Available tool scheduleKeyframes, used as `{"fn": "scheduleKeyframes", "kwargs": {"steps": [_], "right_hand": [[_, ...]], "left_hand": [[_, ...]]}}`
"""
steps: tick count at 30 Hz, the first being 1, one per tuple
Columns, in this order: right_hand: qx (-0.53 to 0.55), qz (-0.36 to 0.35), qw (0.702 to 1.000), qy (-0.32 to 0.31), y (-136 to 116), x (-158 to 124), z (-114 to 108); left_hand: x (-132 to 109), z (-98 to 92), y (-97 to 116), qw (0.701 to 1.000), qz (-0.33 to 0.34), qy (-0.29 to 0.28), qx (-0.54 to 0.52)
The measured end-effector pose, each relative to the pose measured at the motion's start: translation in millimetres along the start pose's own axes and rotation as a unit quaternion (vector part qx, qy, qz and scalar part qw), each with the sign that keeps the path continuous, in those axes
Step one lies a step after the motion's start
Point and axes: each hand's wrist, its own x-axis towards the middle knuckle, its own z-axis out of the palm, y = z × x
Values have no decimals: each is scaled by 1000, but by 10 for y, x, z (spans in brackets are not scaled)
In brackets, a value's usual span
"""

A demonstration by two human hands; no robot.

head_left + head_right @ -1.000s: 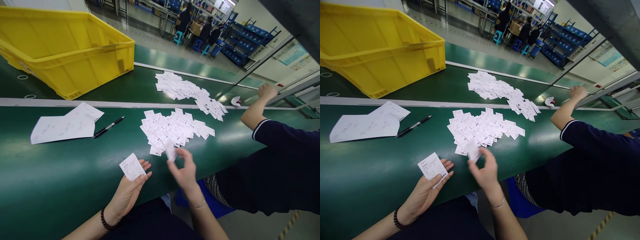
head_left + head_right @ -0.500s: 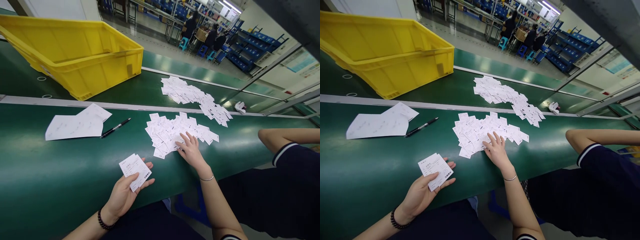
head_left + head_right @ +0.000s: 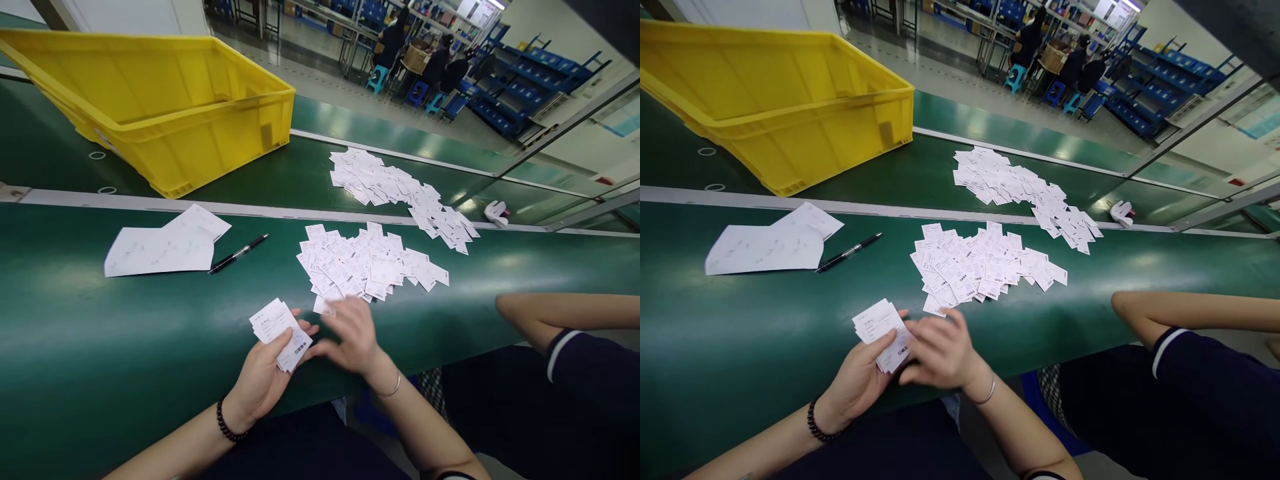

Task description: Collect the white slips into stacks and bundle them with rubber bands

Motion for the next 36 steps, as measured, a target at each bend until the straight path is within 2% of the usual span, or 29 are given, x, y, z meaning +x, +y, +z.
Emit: {"fn": "scheduleKeyframes", "kwargs": {"steps": [3, 5, 7, 10, 14, 17, 21, 24, 27, 30, 33, 36], "right_hand": [[-72, 202, 976, -47, 445, 62, 28], [-105, 287, 947, -95, 701, 76, 56], [-116, 322, 930, -132, 833, 68, 87], [-124, 334, 927, -120, 811, 49, 107], [-112, 299, 948, -11, 582, 98, 89], [-107, 257, 960, 6, 390, 173, 99], [-97, 268, 957, -51, 198, 185, 117], [-70, 257, 957, -113, 163, 160, 73], [-22, 179, 957, -228, 299, 237, 16], [24, 93, 942, -323, 553, 410, 1], [48, 41, 930, -362, 757, 540, 8], [57, 3, 936, -346, 806, 553, -1]], "left_hand": [[-35, -7, 140, 999, 24, 39, 15], [-54, -23, 225, 998, 26, 49, 33], [-50, -35, 284, 997, 28, 47, 50], [22, -21, 325, 996, 40, 29, 69], [186, 28, 308, 996, 61, 13, 67], [263, 17, 277, 996, 64, 4, 62], [265, -70, 303, 994, 88, 18, 63], [247, -117, 362, 993, 106, 29, 53], [243, -121, 401, 991, 115, 27, 55], [250, -109, 409, 990, 122, 27, 62], [258, -111, 419, 990, 121, 24, 62], [267, -130, 435, 992, 111, 22, 55]]}}
